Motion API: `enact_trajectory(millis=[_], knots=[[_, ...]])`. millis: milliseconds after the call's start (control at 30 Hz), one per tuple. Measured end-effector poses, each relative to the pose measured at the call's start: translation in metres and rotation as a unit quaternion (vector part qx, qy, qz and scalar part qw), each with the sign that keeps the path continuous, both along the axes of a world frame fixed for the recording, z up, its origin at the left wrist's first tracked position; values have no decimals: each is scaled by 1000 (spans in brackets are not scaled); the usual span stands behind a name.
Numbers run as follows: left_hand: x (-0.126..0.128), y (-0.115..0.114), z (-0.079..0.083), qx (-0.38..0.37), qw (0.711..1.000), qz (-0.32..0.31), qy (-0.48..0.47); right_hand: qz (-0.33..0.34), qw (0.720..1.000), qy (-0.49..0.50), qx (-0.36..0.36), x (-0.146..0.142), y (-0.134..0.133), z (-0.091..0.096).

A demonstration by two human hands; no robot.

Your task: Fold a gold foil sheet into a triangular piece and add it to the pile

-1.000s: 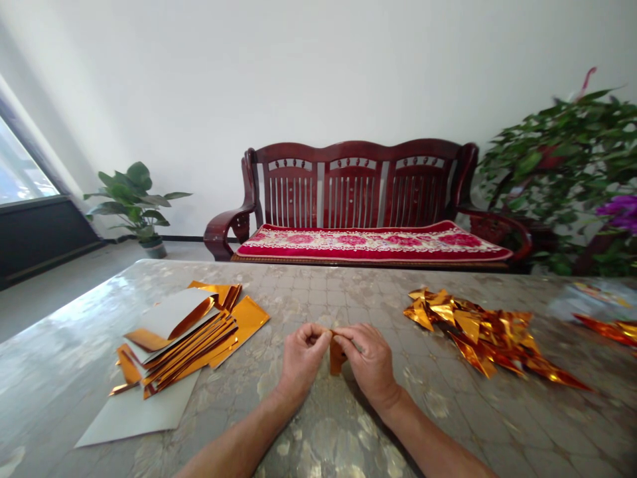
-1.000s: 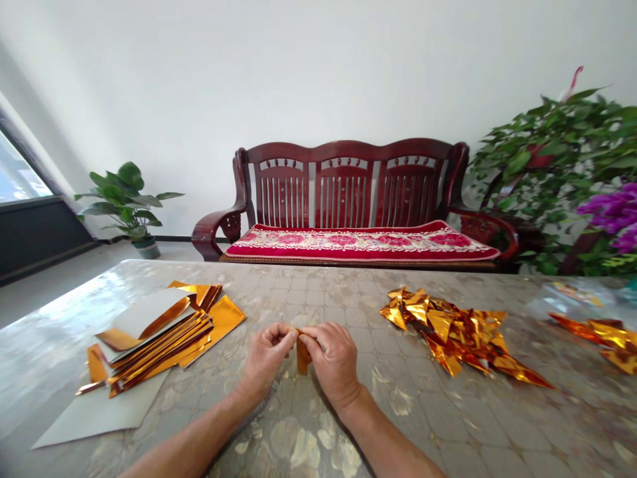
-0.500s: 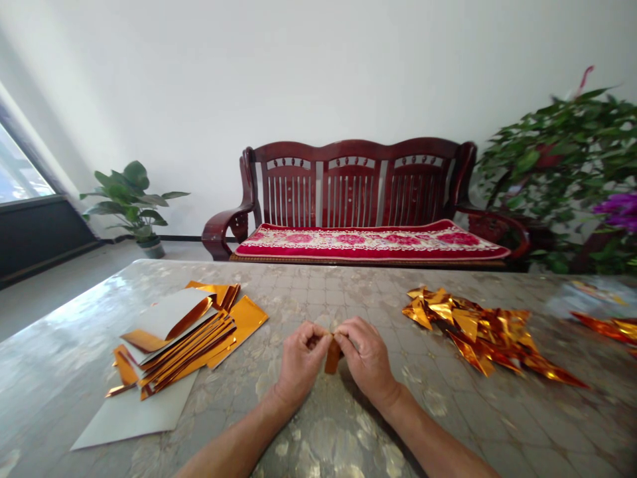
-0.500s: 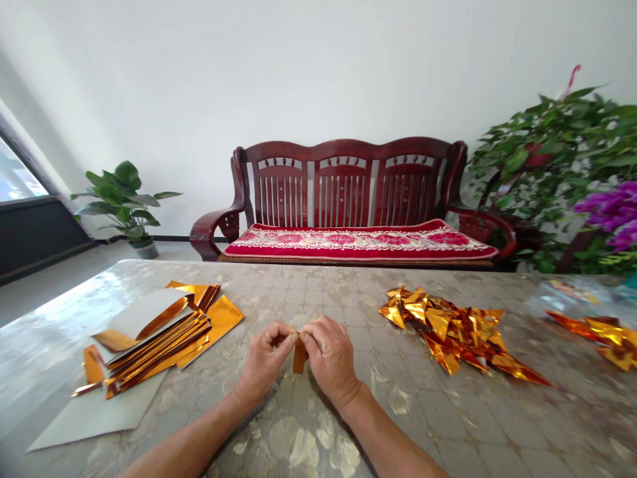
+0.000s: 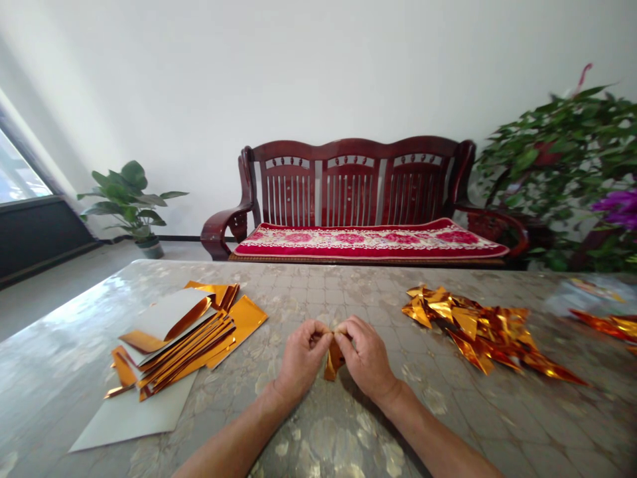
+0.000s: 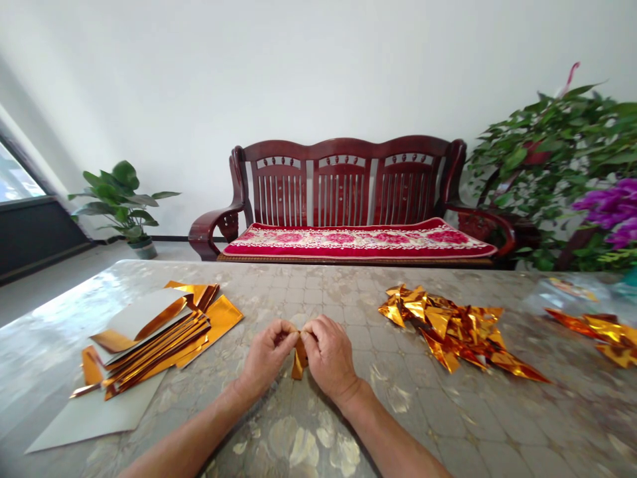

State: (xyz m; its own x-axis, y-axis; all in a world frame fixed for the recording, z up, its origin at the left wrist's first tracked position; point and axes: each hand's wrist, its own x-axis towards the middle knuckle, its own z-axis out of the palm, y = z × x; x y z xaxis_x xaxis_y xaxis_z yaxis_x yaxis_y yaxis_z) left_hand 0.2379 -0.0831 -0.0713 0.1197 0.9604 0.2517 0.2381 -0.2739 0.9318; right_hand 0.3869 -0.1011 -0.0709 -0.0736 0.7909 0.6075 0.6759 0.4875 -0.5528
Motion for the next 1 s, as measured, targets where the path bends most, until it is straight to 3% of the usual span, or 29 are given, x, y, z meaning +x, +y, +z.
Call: enact_trajectory(millis=[267,433,633,1000], knots=[[1,2,-2,-20,999,7,-28,39,997,35,-48,0,3,-4],[1,3,-2,-20,999,-13,-28,21,999,1,-40,0,2,-5],[0,5,3,-3,999,-10,40,15,999,3,-41,-1,1,-3],[4,5,-1,-1,999,31,35,40,999,-2,-34,-4,3,-2]])
